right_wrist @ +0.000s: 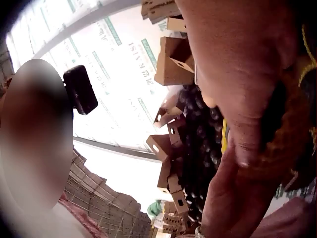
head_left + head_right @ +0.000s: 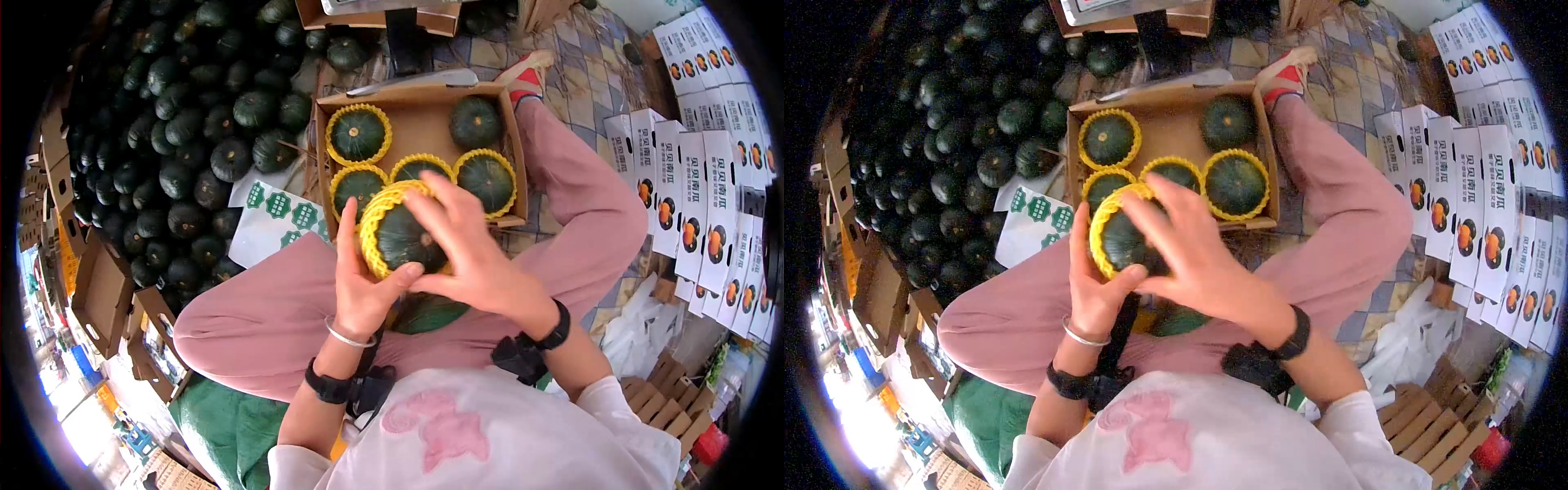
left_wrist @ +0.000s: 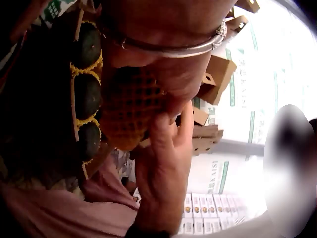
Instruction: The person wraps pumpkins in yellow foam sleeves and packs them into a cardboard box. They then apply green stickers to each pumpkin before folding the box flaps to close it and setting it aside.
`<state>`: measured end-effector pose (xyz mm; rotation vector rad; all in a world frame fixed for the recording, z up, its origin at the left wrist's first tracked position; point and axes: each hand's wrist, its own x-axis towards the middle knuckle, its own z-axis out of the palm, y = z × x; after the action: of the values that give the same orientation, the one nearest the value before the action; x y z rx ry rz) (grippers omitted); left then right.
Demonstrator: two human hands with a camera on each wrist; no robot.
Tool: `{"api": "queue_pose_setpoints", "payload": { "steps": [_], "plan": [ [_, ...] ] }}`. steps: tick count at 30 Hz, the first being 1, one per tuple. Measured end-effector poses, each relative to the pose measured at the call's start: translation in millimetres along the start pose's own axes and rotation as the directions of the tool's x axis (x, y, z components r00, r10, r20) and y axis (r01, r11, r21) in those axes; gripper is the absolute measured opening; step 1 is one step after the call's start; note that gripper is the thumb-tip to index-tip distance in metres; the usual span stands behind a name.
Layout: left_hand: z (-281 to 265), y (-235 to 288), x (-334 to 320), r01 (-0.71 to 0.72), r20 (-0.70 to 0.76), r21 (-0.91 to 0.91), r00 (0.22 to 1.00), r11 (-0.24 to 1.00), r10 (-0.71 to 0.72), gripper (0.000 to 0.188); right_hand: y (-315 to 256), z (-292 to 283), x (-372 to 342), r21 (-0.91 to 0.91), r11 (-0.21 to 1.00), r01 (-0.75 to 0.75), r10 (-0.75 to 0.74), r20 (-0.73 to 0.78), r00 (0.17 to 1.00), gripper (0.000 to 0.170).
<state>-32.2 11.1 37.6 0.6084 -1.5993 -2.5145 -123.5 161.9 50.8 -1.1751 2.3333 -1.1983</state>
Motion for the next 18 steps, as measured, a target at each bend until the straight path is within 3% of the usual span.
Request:
{"api": "queue_pose_setpoints", "payload": {
  "steps": [2,3,6,9,10,12,14,16,18],
  "plan": [
    [-3,-7,3,-0.045,0.049,0.272,0.998,0.961,0.032,0.102,4,20,6,-0.08,0.995,-0.054,0.056,0.022,0.998,0.097],
    [-2,-2,5,-0.022,0.046,0.326,0.999,0.945,0.007,0.104,7,24,7,0.006,0.996,-0.089,0.089,0.023,0.996,0.093],
    [-14,-9,10,-0.073,0.036,0.516,0.997,0.853,0.063,0.105,7,30,14,-0.111,0.994,-0.023,0.025,0.02,0.999,0.088],
    [-20,5,18,0.2,-0.029,0.061,0.98,0.978,-0.199,0.095,50,27,43,0.115,0.993,0.004,0.003,-0.053,0.999,0.078],
    [-28,9,23,0.157,-0.058,0.049,0.986,0.986,-0.154,0.091,76,29,61,0.243,0.97,0.004,0.025,-0.118,0.993,0.076],
    [-40,32,29,0.057,-0.118,0.192,0.992,0.98,-0.034,0.076,103,29,95,-0.188,0.945,-0.267,0.208,-0.282,0.937,0.076],
    [-60,46,27,0.017,-0.154,0.102,0.988,0.995,-0.001,0.057,140,35,117,-0.701,0.694,-0.167,0.151,-0.085,0.985,0.08],
    [-79,59,18,0.062,-0.192,0.2,0.981,0.978,-0.023,0.044,162,69,127,-0.791,0.605,-0.089,0.196,0.04,0.98,0.082],
    [-96,53,7,0.069,-0.211,0.169,0.977,0.983,-0.032,0.041,174,65,136,-0.656,0.738,-0.159,0.301,0.11,0.947,0.083]
  ]
}}
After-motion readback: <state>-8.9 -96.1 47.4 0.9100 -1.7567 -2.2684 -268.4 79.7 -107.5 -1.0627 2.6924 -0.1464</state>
